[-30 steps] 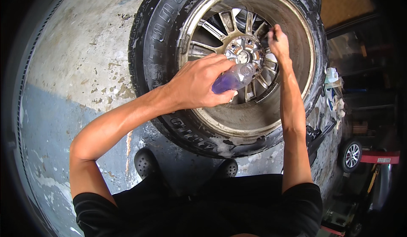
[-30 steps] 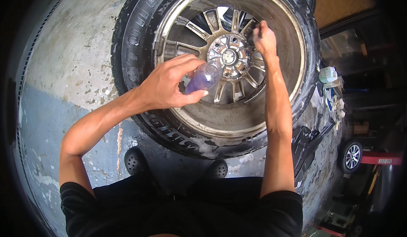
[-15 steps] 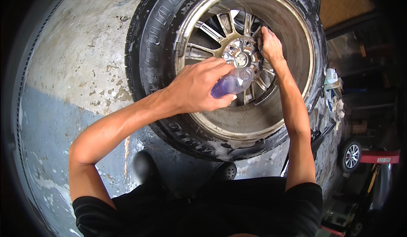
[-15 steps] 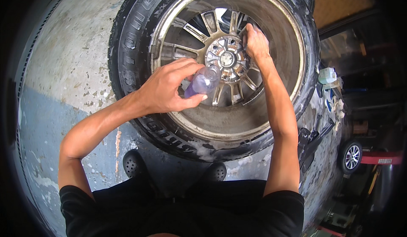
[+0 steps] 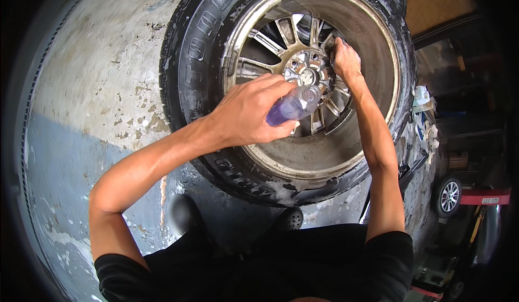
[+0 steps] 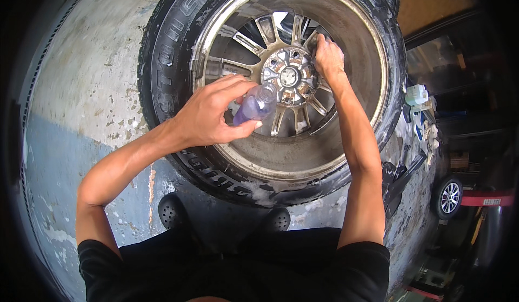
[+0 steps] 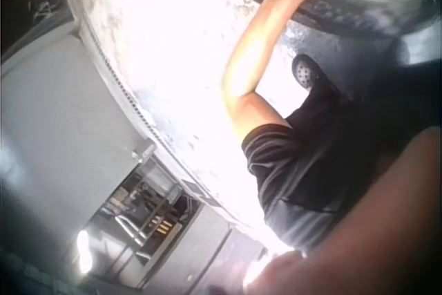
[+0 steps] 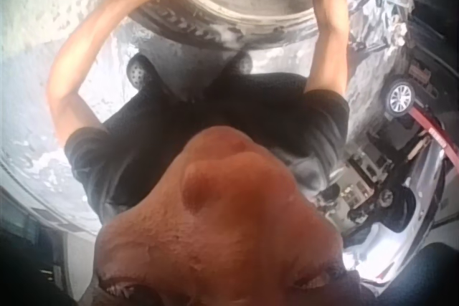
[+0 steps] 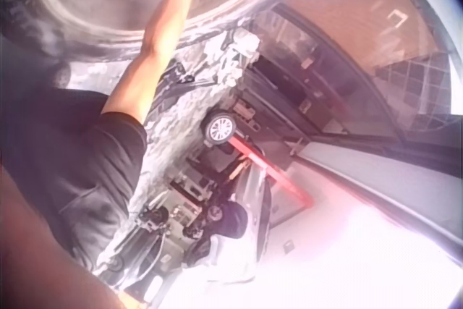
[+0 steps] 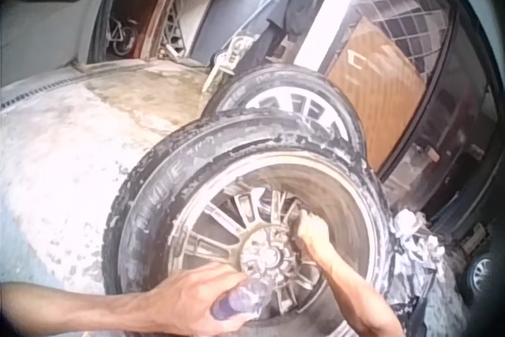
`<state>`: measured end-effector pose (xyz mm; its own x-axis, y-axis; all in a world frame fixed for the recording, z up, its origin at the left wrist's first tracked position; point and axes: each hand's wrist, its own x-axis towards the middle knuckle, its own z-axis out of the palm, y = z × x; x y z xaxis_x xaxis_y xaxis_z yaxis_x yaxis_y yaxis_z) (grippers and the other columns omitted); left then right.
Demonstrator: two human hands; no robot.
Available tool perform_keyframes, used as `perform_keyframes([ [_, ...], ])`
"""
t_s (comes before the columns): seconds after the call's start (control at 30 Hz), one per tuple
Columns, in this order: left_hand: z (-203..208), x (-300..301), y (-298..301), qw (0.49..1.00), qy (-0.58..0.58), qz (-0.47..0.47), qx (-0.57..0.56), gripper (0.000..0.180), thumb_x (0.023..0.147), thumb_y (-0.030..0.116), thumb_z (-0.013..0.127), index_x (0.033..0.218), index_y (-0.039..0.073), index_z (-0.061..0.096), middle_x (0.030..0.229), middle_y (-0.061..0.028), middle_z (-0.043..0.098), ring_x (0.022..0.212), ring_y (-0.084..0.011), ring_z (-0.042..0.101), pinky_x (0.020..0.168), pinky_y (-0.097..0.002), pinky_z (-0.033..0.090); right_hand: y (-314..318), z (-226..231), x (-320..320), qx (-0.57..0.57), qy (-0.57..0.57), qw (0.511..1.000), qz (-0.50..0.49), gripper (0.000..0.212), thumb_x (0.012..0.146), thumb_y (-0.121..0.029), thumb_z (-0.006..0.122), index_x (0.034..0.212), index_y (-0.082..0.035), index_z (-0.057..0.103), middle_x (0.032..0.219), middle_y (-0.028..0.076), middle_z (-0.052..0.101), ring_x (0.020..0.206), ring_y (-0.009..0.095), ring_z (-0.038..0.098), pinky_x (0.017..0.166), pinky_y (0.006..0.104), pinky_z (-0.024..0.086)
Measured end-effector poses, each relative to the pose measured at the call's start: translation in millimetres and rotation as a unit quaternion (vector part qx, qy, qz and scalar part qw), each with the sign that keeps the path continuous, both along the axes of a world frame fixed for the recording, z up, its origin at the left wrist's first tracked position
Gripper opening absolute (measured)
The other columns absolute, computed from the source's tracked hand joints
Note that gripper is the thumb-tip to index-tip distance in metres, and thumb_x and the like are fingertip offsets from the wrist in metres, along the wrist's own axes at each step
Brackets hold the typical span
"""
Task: The person scrubs a car wheel with a brush and applies a purple cleaning solution from a bottle. They repeatedly scrub the rim and tire, focusing on the spokes and center hub, then wipe the surface with a cloth.
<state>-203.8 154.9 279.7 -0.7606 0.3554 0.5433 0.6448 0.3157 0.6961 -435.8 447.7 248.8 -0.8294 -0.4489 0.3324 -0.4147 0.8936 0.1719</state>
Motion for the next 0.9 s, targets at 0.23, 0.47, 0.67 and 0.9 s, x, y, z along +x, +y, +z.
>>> perform_keyframes([
  [0.23, 2, -3, 2, 1.0, -0.012, -0.015, -0.005, 0.047, 0.074, 0.018, 0.076, 0.112, -0.003, 0.059, 0.099, -0.0155, 0.061, 0.084, -0.0276, 0.062, 0.075, -0.0345, 0.053, 4, 3, 4, 0.04, -0.025, 0.998, -0.043, 0.022, 0.085, -0.011, 0.048, 0.104, -0.001, 0.053, 0.096, 0.025, 0.065, 0.089, 0.041, 0.066, 0.077, 0.049, 0.053],
  [0.47, 4, -2, 2, 0.999, -0.019, 0.001, -0.04, 0.047, 0.073, 0.018, 0.076, 0.112, -0.003, 0.059, 0.098, -0.0129, 0.061, 0.08, -0.0228, 0.061, 0.067, -0.0318, 0.052, -6, 5, 6, 0.016, -0.013, 0.999, -0.04, 0.025, 0.086, -0.013, 0.048, 0.107, -0.001, 0.054, 0.097, 0.025, 0.065, 0.091, 0.04, 0.065, 0.081, 0.0484, 0.052],
  [0.67, 4, 1, 0, 0.999, -0.009, 0.0, -0.03, 0.047, 0.074, 0.018, 0.077, 0.112, -0.003, 0.06, 0.097, -0.0123, 0.061, 0.08, -0.0222, 0.061, 0.068, -0.0318, 0.051, 5, 13, 16, 0.017, -0.003, 1.0, 0.016, 0.024, 0.085, -0.011, 0.047, 0.107, -0.002, 0.055, 0.095, 0.025, 0.065, 0.092, 0.041, 0.065, 0.08, 0.0492, 0.052],
  [0.9, 2, -2, 3, 1.0, -0.008, -0.005, -0.008, 0.044, 0.073, 0.02, 0.074, 0.108, -0.002, 0.059, 0.094, -0.0149, 0.06, 0.085, -0.0304, 0.06, 0.074, -0.0389, 0.051, 1, 16, 9, -0.015, 0.02, 0.997, 0.073, 0.022, 0.088, -0.011, 0.042, 0.106, -0.002, 0.053, 0.092, 0.023, 0.067, 0.089, 0.044, 0.064, 0.078, 0.0525, 0.051],
])
